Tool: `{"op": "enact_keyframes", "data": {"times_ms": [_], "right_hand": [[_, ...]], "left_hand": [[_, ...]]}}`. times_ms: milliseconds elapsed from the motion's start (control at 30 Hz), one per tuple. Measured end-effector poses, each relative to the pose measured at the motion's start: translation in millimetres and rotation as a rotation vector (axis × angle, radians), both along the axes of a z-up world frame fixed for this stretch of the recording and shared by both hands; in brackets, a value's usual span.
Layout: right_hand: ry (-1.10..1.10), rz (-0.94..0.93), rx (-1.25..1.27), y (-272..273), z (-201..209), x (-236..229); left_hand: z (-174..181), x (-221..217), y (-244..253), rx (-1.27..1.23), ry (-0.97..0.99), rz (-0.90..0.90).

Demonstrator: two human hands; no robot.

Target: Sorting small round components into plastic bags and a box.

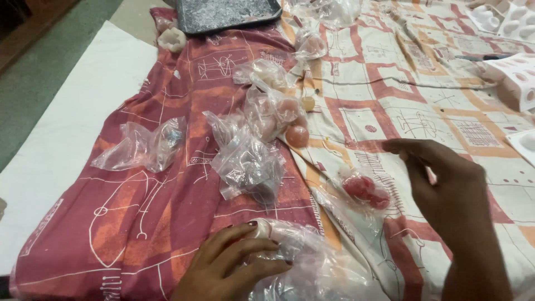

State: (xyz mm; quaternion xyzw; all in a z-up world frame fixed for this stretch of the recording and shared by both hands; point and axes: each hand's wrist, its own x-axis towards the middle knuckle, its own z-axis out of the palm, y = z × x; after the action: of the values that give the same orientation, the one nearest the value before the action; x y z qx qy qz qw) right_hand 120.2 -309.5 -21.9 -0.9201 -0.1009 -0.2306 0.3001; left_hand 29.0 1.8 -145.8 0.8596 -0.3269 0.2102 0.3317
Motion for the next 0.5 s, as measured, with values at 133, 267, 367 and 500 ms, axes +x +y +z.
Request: {"op": "enact_keyframes", "data": {"times_ms": [133,267,367,500], "right_hand": [[0.188,-0.017,-0.048,15.5,-15.4,34.4],[0.472,0.087,-0.347,40.2,-18.2,44.0],[0.306,0.139,-0.474,43.6,-22.2,49.3],[0.275,0.063,-0.247,46.9,-17.1,46.6]], "left_hand": [[9.3,2.9,0.5,0.007,-0.026,0.054],[28.5,-3.2,8.2,-0.303,0.037,-0.018],[-11.1,-3.6,41.5,-0.402,-0.029,0.073],[-49.0,-56.0,36.4,-0.313,-0.131,0.17]]}}
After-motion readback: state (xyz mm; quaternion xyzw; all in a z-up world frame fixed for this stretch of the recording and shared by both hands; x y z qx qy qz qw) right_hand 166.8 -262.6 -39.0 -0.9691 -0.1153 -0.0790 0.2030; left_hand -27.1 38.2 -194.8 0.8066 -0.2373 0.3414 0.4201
